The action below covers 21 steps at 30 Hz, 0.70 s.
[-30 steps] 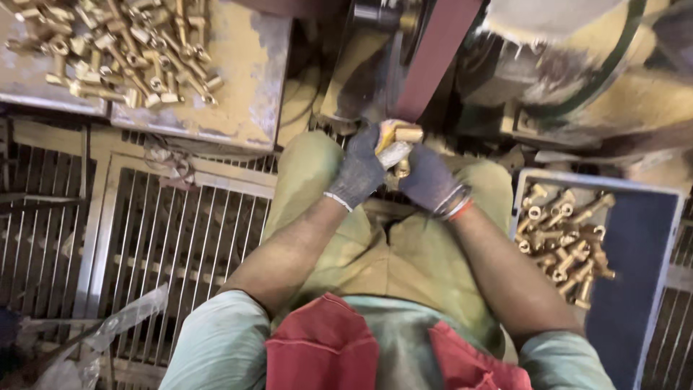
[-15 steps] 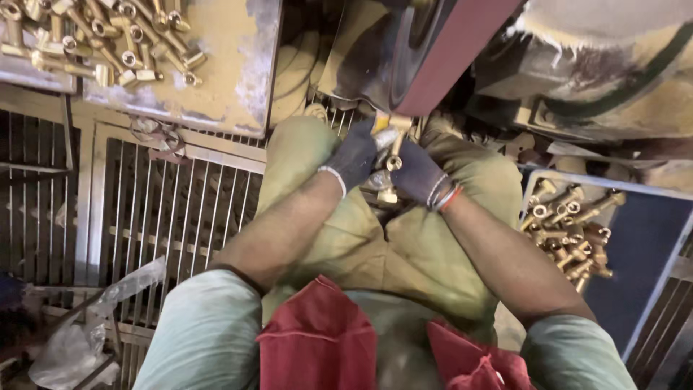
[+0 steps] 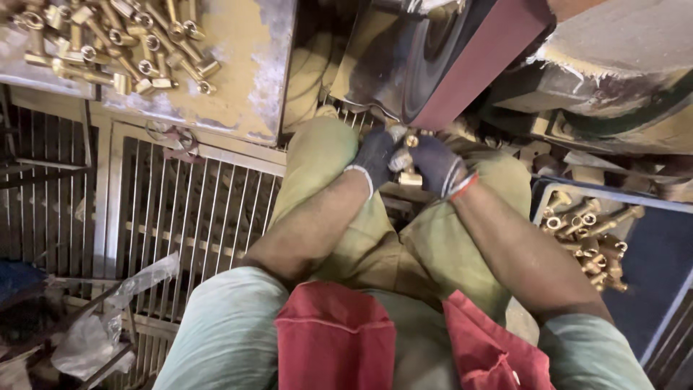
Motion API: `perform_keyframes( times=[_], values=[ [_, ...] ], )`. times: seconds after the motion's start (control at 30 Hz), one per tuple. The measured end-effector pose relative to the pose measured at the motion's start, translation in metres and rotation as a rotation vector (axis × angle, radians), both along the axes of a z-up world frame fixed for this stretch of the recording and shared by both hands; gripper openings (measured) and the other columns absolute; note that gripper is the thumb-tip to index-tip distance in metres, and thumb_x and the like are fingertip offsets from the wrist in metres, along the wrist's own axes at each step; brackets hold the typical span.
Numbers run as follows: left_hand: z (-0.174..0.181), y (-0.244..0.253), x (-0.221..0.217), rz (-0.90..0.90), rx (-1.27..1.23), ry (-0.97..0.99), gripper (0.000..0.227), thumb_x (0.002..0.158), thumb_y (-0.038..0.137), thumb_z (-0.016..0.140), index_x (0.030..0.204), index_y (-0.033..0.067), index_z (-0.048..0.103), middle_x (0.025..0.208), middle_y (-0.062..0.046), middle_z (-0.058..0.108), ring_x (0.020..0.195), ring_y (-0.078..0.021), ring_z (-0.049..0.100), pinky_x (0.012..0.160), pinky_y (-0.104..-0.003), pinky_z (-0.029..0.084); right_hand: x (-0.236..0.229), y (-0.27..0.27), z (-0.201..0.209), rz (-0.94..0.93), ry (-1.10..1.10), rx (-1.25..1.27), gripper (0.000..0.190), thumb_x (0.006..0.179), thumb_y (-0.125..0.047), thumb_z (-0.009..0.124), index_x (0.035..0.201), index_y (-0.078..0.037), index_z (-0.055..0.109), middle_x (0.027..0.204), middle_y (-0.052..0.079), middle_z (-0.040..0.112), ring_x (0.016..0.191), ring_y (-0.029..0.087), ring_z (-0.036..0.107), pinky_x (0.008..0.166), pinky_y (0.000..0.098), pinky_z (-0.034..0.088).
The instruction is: The person holds brass-colored metal fittings against a moving belt sander to smooth or polish their surfaces. They rotate the parts to treat different sides and then place the finished pieces into a blue bin.
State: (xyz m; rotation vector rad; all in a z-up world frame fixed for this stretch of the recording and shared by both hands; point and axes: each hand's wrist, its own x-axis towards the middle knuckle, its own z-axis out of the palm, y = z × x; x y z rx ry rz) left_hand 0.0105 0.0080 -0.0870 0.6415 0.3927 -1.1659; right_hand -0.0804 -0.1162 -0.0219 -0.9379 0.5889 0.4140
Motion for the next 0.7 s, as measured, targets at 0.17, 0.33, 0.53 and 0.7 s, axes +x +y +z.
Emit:
perform_keyframes(
  times=[0.17,0.33,0.53,0.7],
  values=[
    [0.026,0.013,-0.007,-0.103,0.274,-0.169,0.02,0.093,0.01,0.062,0.112,0.0064,0.065,0.09,-0.005,0.067,0.075,-0.019,0.065,0.062,-0.036,0.056,-0.015,0.026,0.011,0.278,-0.36,-0.949,0.021,0.087,-0.006,0.064,0.108,-0.002,0.067,0.103,0.016,0.073,0.098,0.034,0.07,0.085,0.0417,0.055],
    [0.074,0.024,0.002,-0.208,0.268,-0.793,0.03,0.094,0.013,0.069,0.121,-0.0007,0.067,0.106,-0.006,0.073,0.094,-0.0143,0.066,0.082,-0.031,0.055,-0.014,0.04,0.038,0.229,-0.45,-1.109,0.039,0.085,-0.011,0.072,0.121,-0.001,0.06,0.112,0.019,0.07,0.105,0.036,0.067,0.089,0.043,0.053],
    [0.079,0.027,0.0,-0.255,0.267,-0.944,0.028,0.094,0.011,0.071,0.119,-0.0025,0.069,0.106,-0.005,0.072,0.096,-0.0125,0.065,0.085,-0.029,0.054,-0.015,0.05,0.049,0.128,-0.457,-1.026,0.052,0.084,-0.016,0.075,0.13,-0.001,0.056,0.124,0.016,0.068,0.117,0.03,0.064,0.1,0.0383,0.051],
    [0.061,0.022,0.005,-0.357,0.363,-0.697,0.027,0.092,0.009,0.068,0.117,-0.001,0.071,0.098,-0.005,0.072,0.083,-0.0123,0.065,0.071,-0.031,0.054,-0.016,0.041,0.051,0.134,-0.393,-0.702,0.059,0.077,-0.017,0.086,0.126,0.001,0.058,0.118,0.012,0.07,0.108,0.021,0.065,0.094,0.0346,0.051]
  ],
)
